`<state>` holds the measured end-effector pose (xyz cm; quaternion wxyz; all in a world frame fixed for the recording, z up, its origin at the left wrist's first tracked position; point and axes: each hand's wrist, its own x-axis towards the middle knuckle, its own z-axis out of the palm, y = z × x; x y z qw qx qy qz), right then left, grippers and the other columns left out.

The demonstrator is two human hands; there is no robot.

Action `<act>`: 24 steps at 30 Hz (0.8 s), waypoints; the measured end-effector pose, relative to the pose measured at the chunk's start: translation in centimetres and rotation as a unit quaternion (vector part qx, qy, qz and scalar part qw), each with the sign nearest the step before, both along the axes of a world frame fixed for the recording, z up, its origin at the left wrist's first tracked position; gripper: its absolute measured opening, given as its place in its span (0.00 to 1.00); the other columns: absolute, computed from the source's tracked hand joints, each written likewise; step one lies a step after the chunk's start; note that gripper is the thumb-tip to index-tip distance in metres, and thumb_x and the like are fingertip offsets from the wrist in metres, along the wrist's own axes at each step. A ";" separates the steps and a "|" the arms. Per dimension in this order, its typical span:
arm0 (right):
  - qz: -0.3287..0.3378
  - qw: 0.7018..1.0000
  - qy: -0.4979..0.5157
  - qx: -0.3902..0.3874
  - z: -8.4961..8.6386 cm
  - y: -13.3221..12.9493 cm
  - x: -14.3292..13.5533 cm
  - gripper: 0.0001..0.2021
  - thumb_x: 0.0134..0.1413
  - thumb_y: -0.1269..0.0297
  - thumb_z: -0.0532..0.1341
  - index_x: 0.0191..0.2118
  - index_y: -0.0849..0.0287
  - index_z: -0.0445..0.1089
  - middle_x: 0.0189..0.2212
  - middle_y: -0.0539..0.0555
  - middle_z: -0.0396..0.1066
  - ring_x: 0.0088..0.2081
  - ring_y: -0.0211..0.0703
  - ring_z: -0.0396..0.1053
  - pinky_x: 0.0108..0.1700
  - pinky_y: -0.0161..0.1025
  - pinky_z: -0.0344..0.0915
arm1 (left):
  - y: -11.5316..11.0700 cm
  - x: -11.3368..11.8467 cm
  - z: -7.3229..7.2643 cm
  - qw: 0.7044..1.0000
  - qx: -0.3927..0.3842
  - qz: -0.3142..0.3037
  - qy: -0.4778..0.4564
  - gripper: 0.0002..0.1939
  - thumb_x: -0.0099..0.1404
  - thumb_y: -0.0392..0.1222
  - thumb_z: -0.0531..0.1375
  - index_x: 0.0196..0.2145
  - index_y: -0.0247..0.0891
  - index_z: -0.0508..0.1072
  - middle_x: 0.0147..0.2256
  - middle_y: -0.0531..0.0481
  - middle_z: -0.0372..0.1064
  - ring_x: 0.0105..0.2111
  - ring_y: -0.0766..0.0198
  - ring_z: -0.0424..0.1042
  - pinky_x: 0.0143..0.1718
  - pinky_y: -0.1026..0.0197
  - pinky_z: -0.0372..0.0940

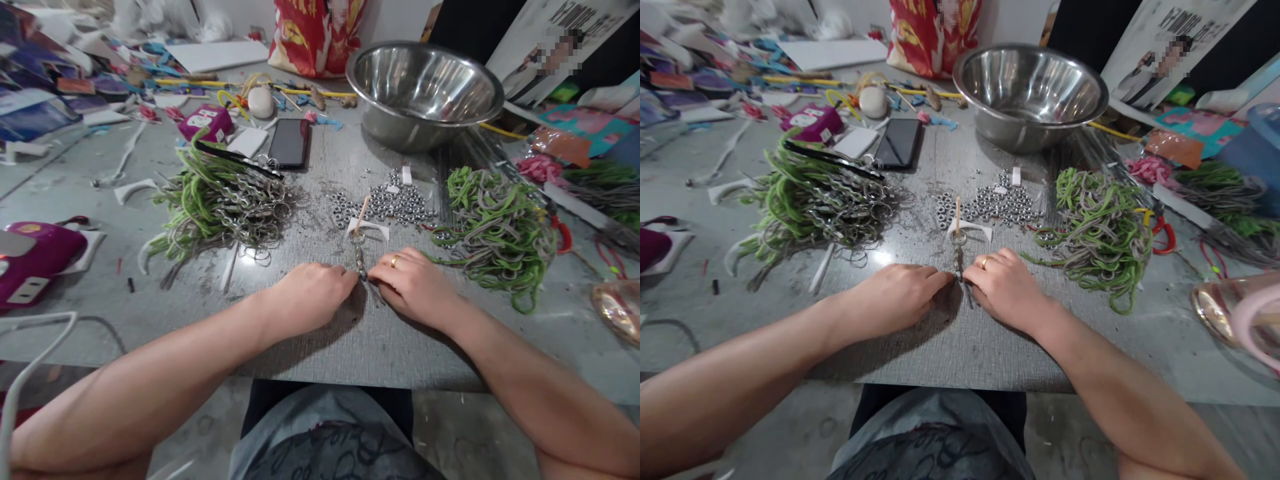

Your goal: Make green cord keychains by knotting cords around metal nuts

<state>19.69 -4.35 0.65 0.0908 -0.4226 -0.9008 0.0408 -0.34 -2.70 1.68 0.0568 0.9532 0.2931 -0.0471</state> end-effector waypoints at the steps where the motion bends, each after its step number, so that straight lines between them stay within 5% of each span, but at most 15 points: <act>1: -0.006 1.000 0.003 -0.003 0.0 0.0 -0.1 0.08 0.55 0.72 0.52 0.32 0.60 0.69 0.30 0.54 0.70 0.33 0.42 0.65 0.38 0.39 0.52 | 0.1 0.1 -0.1 1.000 -0.012 0.015 -0.008 0.09 0.59 0.31 0.51 0.38 0.33 0.66 0.28 0.49 0.70 0.26 0.62 0.72 0.23 0.64 0.59; 6: -0.045 0.999 0.004 -0.014 -0.2 -0.2 -0.6 0.12 0.57 0.60 0.53 0.31 0.62 0.68 0.29 0.56 0.69 0.31 0.44 0.64 0.37 0.40 0.53 | 0.1 0.7 -0.3 0.996 -0.023 0.084 -0.025 0.11 0.65 0.40 0.47 0.38 0.34 0.66 0.26 0.49 0.70 0.26 0.62 0.72 0.23 0.65 0.60; 11: -0.046 0.999 0.001 -0.026 -0.4 -0.1 -0.7 0.09 0.57 0.65 0.54 0.30 0.62 0.67 0.29 0.55 0.68 0.31 0.42 0.62 0.36 0.39 0.52 | -0.2 1.3 -0.5 0.993 -0.009 0.118 -0.026 0.19 0.66 0.53 0.47 0.37 0.36 0.68 0.28 0.47 0.71 0.28 0.58 0.73 0.24 0.63 0.62; 17: -0.035 0.997 0.026 -0.071 -0.2 0.2 -0.5 0.07 0.54 0.68 0.55 0.26 0.60 0.65 0.25 0.52 0.66 0.29 0.40 0.60 0.36 0.37 0.51 | 0.3 0.9 -0.5 0.996 -0.026 0.088 -0.007 0.12 0.65 0.41 0.48 0.35 0.36 0.69 0.27 0.48 0.72 0.27 0.59 0.73 0.24 0.62 0.60; 24: -0.003 0.994 0.039 -0.099 0.1 0.3 -0.4 0.06 0.51 0.71 0.55 0.24 0.60 0.63 0.23 0.50 0.64 0.28 0.38 0.58 0.35 0.37 0.49 | 1.2 0.5 0.9 0.993 -0.111 0.028 0.024 0.10 0.62 0.38 0.50 0.30 0.38 0.71 0.29 0.51 0.73 0.29 0.62 0.72 0.26 0.64 0.58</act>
